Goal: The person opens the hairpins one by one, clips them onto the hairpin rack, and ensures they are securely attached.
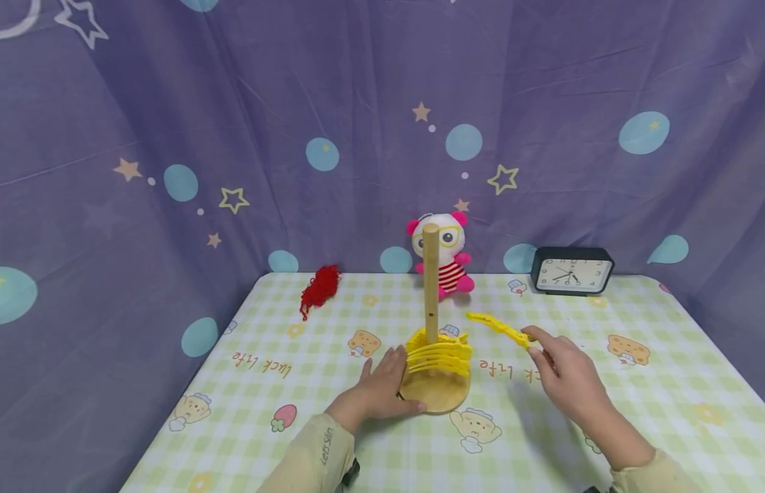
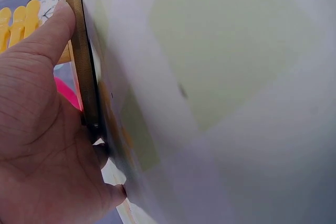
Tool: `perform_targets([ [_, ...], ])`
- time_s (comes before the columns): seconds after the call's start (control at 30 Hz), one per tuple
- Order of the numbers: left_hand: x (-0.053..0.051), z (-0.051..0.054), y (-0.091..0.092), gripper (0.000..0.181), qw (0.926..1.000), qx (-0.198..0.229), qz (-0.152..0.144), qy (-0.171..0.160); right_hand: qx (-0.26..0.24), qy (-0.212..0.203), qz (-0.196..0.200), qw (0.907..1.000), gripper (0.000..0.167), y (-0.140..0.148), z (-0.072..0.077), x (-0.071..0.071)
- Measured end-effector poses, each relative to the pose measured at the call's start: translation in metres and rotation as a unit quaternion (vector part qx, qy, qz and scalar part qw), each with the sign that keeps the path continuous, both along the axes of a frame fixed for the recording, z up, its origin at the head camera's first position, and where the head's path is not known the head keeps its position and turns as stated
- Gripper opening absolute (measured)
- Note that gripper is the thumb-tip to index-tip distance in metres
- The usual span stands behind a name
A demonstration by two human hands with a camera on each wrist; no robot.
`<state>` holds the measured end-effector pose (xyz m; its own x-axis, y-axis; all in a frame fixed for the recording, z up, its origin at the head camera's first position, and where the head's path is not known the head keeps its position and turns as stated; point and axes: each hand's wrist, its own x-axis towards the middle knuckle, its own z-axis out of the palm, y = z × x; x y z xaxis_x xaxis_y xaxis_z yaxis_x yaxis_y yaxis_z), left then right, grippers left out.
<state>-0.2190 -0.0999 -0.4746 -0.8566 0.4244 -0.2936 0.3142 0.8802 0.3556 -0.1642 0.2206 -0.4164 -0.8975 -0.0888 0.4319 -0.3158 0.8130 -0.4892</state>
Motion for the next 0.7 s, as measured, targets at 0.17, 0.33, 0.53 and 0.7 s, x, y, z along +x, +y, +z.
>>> perform_targets([
  [0.17, 0.003, 0.008, 0.001, 0.108, 1.0, -0.001, -0.004, -0.005, 0.002, 0.052, -0.003, 0.9986, 0.035, -0.003, -0.001, -0.002],
  [0.33, 0.003, 0.007, 0.0, 0.11, 1.0, 0.0, -0.003, -0.004, -0.006, 0.094, 0.003, 0.9956, 0.036, -0.013, -0.003, -0.006],
  [0.53, 0.001, 0.002, 0.0, 0.11, 1.0, -0.003, 0.001, -0.002, -0.005, 0.119, 0.022, 0.9926, 0.034, -0.032, -0.004, -0.014],
  [0.7, 0.002, 0.006, 0.0, 0.109, 1.0, 0.0, -0.003, -0.004, 0.005, 0.123, 0.04, 0.9916, 0.033, -0.049, -0.005, -0.025],
])
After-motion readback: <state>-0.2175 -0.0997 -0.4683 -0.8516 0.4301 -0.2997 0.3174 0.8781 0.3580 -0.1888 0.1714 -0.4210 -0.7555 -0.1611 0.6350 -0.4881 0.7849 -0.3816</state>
